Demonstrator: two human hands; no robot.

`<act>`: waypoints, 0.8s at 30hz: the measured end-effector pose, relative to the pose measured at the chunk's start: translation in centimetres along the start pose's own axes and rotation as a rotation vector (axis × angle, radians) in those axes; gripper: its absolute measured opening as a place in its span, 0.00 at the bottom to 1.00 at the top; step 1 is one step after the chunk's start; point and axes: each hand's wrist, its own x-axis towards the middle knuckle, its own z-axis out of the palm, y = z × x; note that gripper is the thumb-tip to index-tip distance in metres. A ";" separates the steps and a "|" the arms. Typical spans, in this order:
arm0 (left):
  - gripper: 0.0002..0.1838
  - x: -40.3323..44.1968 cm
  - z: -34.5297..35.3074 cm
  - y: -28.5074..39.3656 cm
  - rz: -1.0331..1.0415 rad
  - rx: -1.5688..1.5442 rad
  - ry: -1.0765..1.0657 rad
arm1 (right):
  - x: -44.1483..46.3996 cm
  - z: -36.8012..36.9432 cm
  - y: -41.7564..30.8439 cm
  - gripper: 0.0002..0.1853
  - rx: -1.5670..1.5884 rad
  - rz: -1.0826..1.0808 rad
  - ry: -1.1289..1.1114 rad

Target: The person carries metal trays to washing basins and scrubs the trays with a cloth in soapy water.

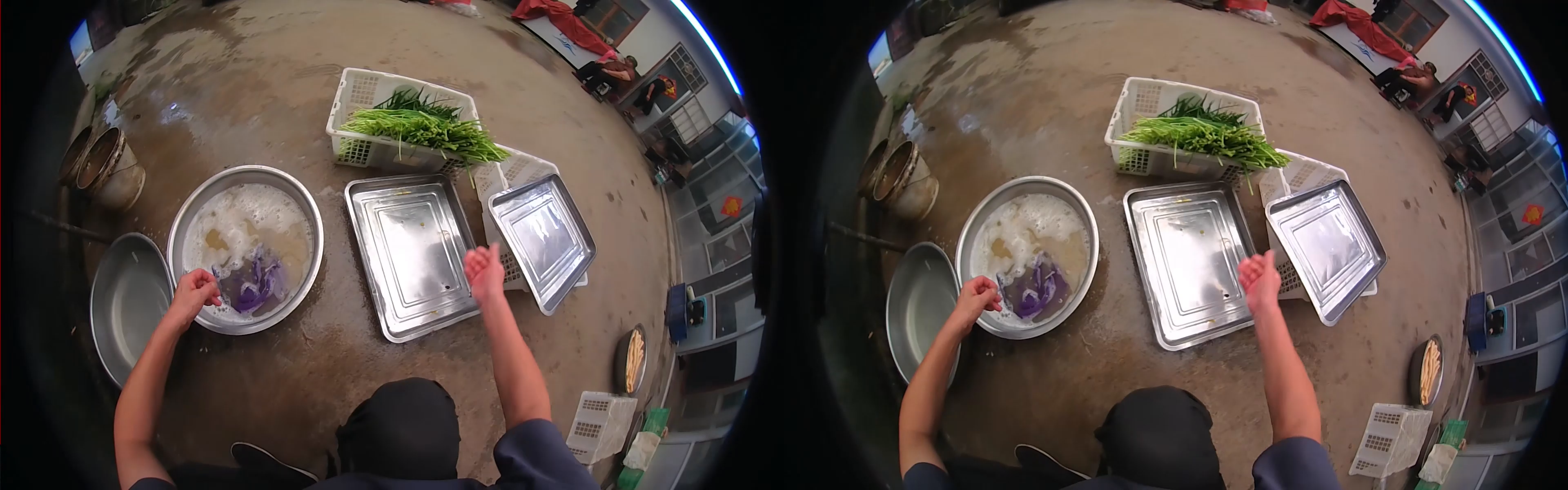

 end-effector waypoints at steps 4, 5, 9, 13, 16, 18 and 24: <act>0.04 0.3 0.0 -0.3 -0.002 0.005 0.011 | -5.0 -2.8 6.4 0.16 -0.662 -0.233 0.007; 0.04 0.5 0.0 -0.5 0.010 0.001 -0.003 | -5.7 -4.2 8.1 0.14 -0.729 -0.309 0.048; 0.05 1.4 0.0 -1.4 -0.005 0.008 0.005 | -9.2 -6.7 11.2 0.17 -0.636 -0.119 0.447; 0.04 1.8 0.6 -1.2 0.003 -0.030 -0.029 | -8.3 -6.7 12.1 0.17 -0.591 -0.055 0.538; 0.04 1.5 1.0 -0.1 0.002 -0.034 -0.032 | -7.2 -6.6 11.9 0.15 -0.624 -0.039 0.573; 0.04 1.6 1.0 -0.2 0.009 -0.049 -0.036 | -7.1 -6.5 11.5 0.14 -0.739 0.030 0.563; 0.04 1.6 0.2 -1.3 0.007 -0.057 -0.025 | -7.2 -5.6 10.9 0.11 -0.857 0.054 0.632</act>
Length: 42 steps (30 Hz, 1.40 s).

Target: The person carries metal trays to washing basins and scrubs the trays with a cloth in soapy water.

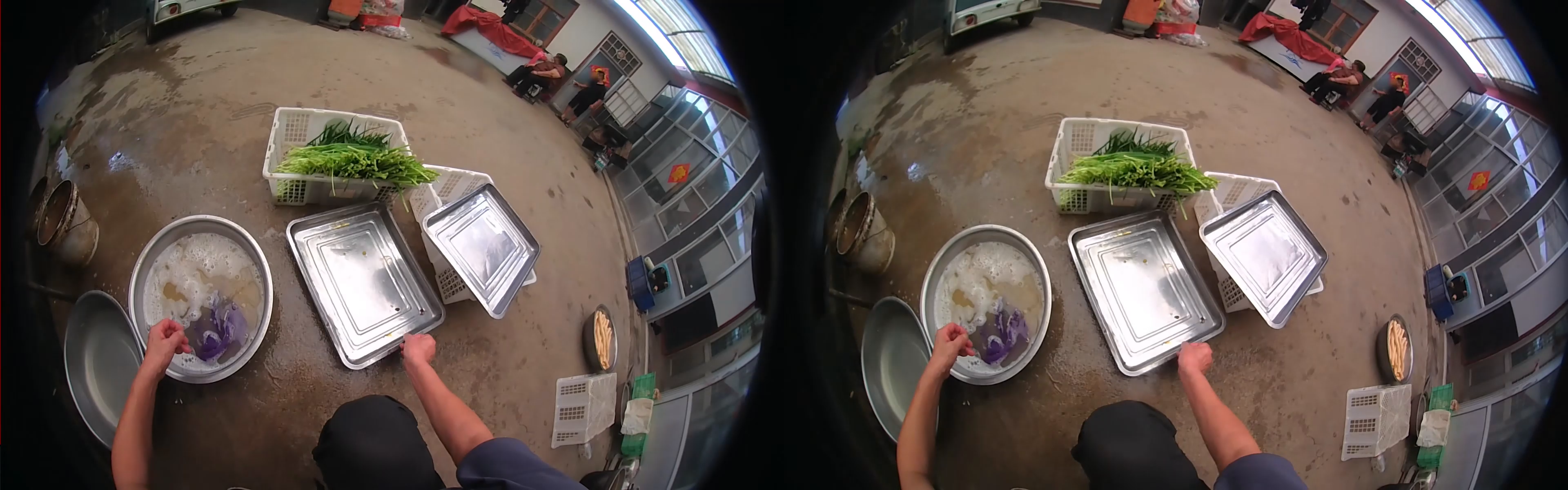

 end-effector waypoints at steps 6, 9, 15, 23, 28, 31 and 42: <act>0.04 0.2 -0.4 0.0 0.009 0.008 -0.003 | 0.9 2.0 1.0 0.14 -0.019 -0.149 0.238; 0.04 0.0 -0.2 0.7 0.013 -0.003 -0.004 | 1.4 2.3 1.9 0.16 -0.038 -0.155 0.308; 0.04 0.1 -0.9 0.1 0.027 0.001 0.001 | 2.0 2.5 2.4 0.15 -0.018 -0.126 0.247; 0.06 -0.1 -1.4 -0.2 0.028 -0.013 0.018 | -0.5 0.3 -1.9 0.06 0.225 0.219 0.049; 0.05 -0.6 -1.0 1.0 0.006 0.001 0.033 | -0.1 0.1 -2.3 0.12 0.387 0.329 -0.018; 0.04 -1.1 -0.8 1.5 0.004 0.007 0.029 | -0.2 -1.1 -2.9 0.15 0.503 0.277 -0.146; 0.05 -0.7 -0.2 1.9 0.019 0.011 -0.008 | 2.8 -2.0 -1.4 0.10 0.559 0.220 -0.436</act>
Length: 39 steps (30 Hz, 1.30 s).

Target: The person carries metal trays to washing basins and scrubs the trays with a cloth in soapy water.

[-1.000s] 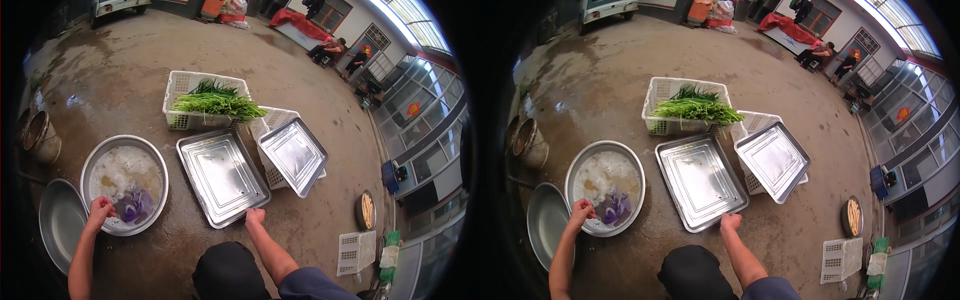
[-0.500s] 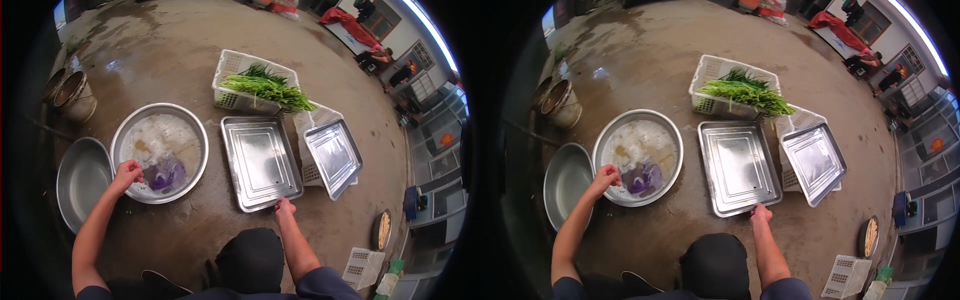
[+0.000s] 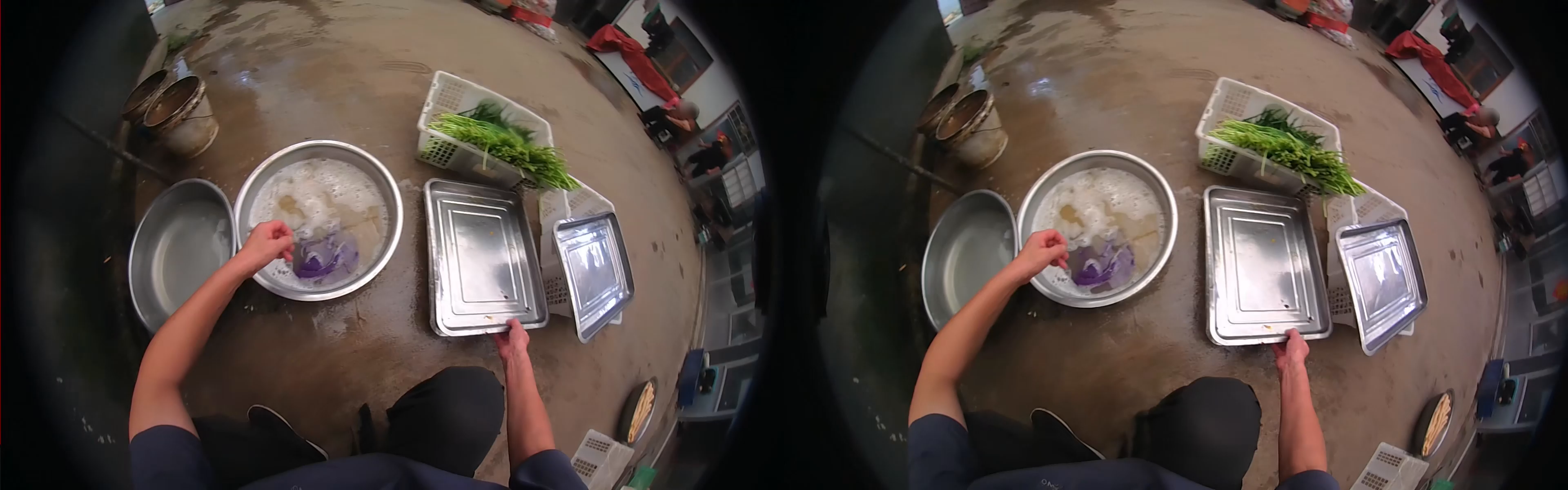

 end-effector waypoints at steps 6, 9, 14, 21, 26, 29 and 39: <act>0.05 -0.7 0.2 1.6 0.045 -0.026 -0.022 | -1.8 -1.6 0.2 0.25 0.323 0.021 -0.225; 0.06 -0.8 1.0 2.7 0.039 -0.052 -0.002 | -3.1 -2.4 1.1 0.27 0.239 0.066 -0.331; 0.19 0.5 1.5 4.5 0.008 -0.192 0.001 | -5.0 2.7 1.0 0.22 0.259 -0.047 -0.458; 0.27 -0.8 -8.1 7.4 0.142 -0.645 -0.137 | -9.5 15.1 -1.5 0.13 -0.045 -0.137 -0.804; 0.30 -5.3 -14.5 7.7 0.209 -0.442 0.199 | -12.7 23.1 -2.2 0.18 -0.520 -0.110 -0.966; 0.29 -6.5 -18.8 7.6 0.274 -0.394 0.344 | -14.1 27.6 -2.2 0.20 -0.686 -0.225 -1.002; 0.28 -8.4 -17.1 12.8 0.502 0.124 0.510 | -15.6 36.7 1.9 0.26 -1.826 -1.169 -1.181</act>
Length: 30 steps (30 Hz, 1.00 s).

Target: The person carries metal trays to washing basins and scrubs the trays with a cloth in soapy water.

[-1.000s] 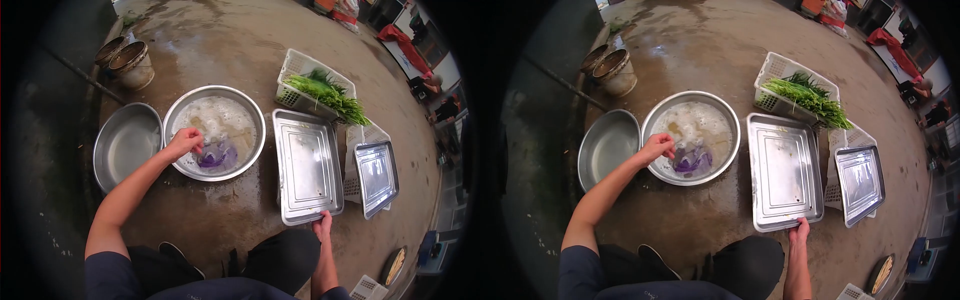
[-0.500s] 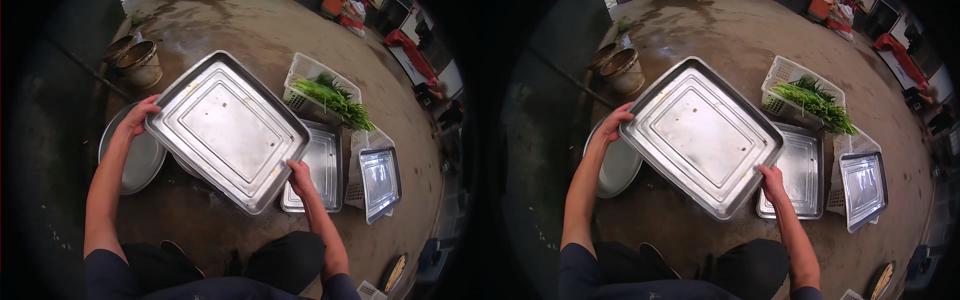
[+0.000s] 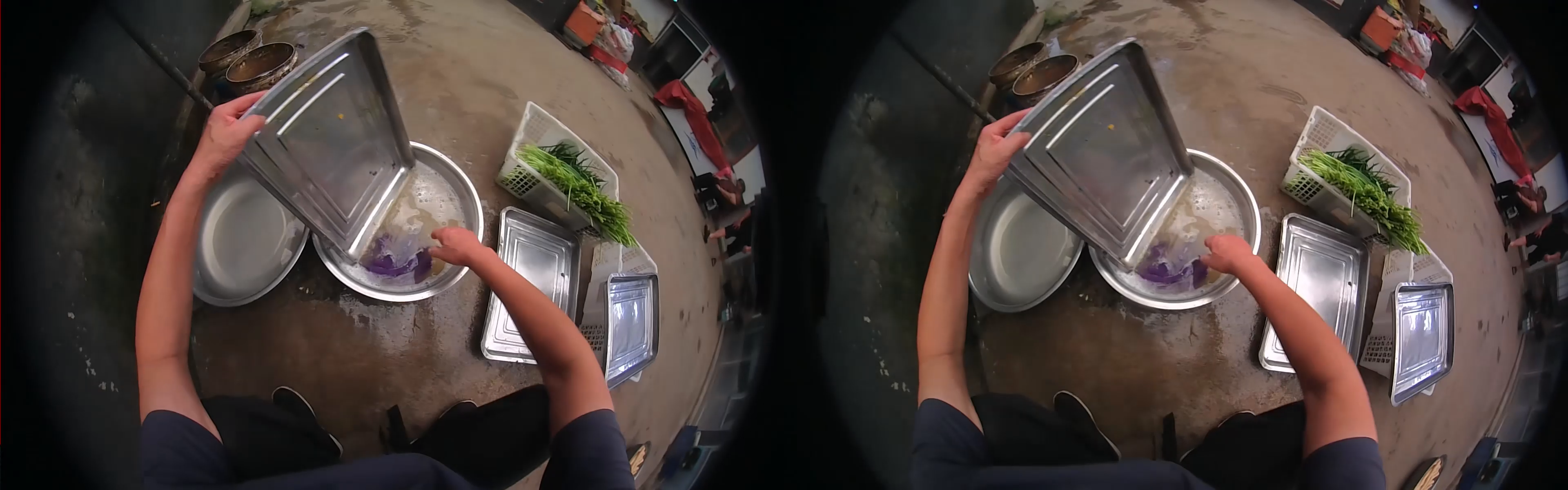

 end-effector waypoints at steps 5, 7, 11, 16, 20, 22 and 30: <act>0.23 -0.5 3.4 2.6 -0.031 0.114 -0.202 | 3.8 5.3 -4.2 0.33 0.324 0.111 -0.075; 0.23 -0.3 3.9 3.2 -0.015 0.118 -0.227 | 2.3 9.0 -5.7 0.28 0.069 0.071 0.017; 0.35 -0.7 5.1 6.0 -0.084 0.215 -0.284 | 3.2 11.6 -3.8 0.14 0.315 0.212 0.200; 0.41 -1.3 5.5 6.2 -0.126 0.187 -0.346 | 5.6 12.1 -1.3 0.08 1.247 0.574 0.512; 0.43 -2.0 5.6 6.8 -0.182 0.240 -0.240 | 7.0 9.4 -3.9 0.07 1.787 0.740 0.678; 0.44 -1.9 5.4 6.9 -0.199 0.244 -0.219 | 7.8 8.5 -6.0 0.07 1.792 0.537 0.686; 0.42 -2.4 6.6 7.2 -0.238 0.165 -0.247 | 8.7 -0.3 -17.7 0.14 1.632 -0.172 0.917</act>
